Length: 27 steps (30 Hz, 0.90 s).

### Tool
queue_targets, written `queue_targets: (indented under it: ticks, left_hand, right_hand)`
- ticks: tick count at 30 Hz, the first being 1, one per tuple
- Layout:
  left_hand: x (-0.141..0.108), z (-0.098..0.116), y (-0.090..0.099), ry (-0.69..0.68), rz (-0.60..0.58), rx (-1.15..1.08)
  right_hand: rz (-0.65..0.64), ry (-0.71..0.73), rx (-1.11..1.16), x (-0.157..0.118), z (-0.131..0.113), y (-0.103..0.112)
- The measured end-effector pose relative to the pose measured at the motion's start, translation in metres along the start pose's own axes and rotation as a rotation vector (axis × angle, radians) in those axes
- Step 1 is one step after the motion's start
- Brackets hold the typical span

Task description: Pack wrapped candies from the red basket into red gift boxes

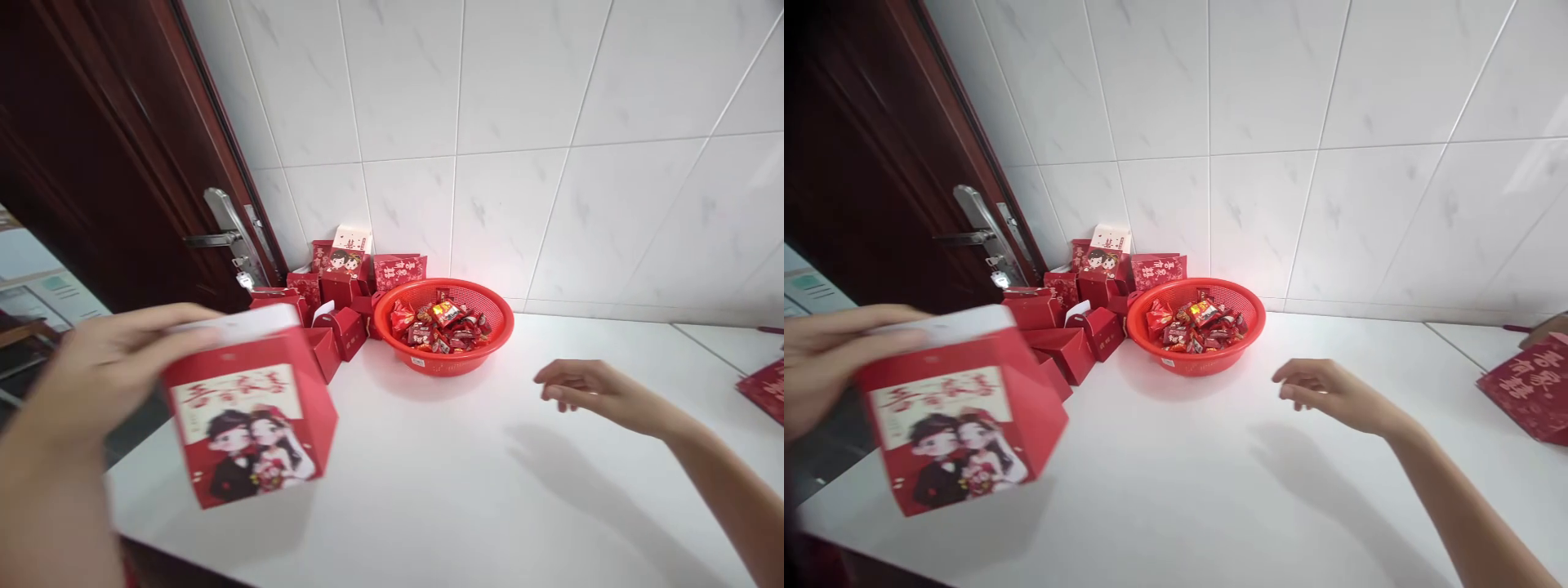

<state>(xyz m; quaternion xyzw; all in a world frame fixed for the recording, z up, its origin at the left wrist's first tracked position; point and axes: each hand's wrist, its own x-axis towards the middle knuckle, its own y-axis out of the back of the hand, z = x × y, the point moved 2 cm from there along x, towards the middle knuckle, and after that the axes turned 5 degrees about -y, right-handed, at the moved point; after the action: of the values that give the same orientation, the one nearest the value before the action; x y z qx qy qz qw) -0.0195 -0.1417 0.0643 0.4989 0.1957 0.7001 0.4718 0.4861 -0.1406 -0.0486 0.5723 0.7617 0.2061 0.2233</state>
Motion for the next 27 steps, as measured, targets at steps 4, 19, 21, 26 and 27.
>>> queue_targets:
  ticks: [4,19,21,26,27]
  left_hand:
    - [0.018,0.084,-0.093,-0.451,-0.307,-0.359]
    - [-0.015,0.126,-0.2,-0.491,-0.559,-0.697]
    - [-0.014,0.121,-0.198,-0.424,-0.583,-0.719]
    - [-0.007,0.11,-0.195,-0.387,-0.586,-0.703]
    - [-0.006,0.109,-0.196,-0.393,-0.587,-0.701]
  right_hand:
    - [0.0,0.181,0.123,0.021,-0.025,-0.043]
    - [0.296,0.086,0.277,0.043,-0.033,-0.082]
    - [0.271,0.088,0.309,0.043,-0.037,-0.085]
    - [0.102,0.064,0.565,0.041,-0.043,-0.089]
    - [0.088,0.07,0.603,0.04,-0.042,-0.091]
